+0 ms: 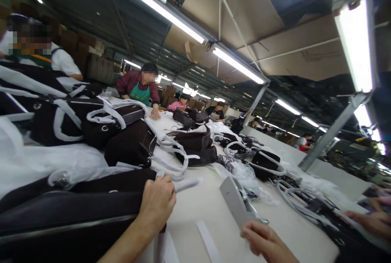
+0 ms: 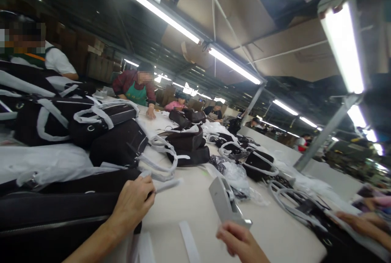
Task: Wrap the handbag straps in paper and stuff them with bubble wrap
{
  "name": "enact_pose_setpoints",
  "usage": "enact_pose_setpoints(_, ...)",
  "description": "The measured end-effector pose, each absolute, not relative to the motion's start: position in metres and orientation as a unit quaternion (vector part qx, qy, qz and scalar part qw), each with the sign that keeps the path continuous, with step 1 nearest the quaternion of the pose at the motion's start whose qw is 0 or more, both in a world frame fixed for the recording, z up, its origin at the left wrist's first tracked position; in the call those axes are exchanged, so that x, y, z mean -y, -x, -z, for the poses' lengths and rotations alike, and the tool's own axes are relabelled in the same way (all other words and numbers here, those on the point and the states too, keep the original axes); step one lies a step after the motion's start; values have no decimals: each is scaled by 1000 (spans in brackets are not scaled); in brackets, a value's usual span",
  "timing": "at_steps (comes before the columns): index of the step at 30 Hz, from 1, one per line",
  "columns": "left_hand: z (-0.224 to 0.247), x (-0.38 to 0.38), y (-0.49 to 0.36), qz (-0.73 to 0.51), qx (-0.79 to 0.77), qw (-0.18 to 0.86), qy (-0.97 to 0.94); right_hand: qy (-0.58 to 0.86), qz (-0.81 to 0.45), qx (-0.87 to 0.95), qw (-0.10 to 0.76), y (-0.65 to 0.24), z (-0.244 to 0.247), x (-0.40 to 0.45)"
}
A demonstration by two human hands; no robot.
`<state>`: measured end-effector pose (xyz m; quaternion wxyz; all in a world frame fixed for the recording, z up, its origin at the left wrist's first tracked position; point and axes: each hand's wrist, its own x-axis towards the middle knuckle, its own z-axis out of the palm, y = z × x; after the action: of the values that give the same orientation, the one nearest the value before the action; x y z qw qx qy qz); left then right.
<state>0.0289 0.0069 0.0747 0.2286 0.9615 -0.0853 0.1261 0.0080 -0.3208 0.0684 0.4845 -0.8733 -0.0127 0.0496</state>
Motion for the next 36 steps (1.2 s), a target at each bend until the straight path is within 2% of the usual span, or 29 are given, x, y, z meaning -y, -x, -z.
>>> enact_pose_setpoints(4,-77,-7,-29,-123,82,223,-964,818,-97,177,538,-21,-91,216)
enact_pose_setpoints(9,-75,-9,-30,-122,77,230,-962,768,-77,218,598,-55,-67,152)
enact_pose_setpoints(17,-73,-11,-36,-99,80,241,-962,754,-81,203,619,-71,-46,149)
enact_pose_setpoints(36,-72,-23,-36,-93,142,278,-946,733,-103,175,650,-73,-30,141)
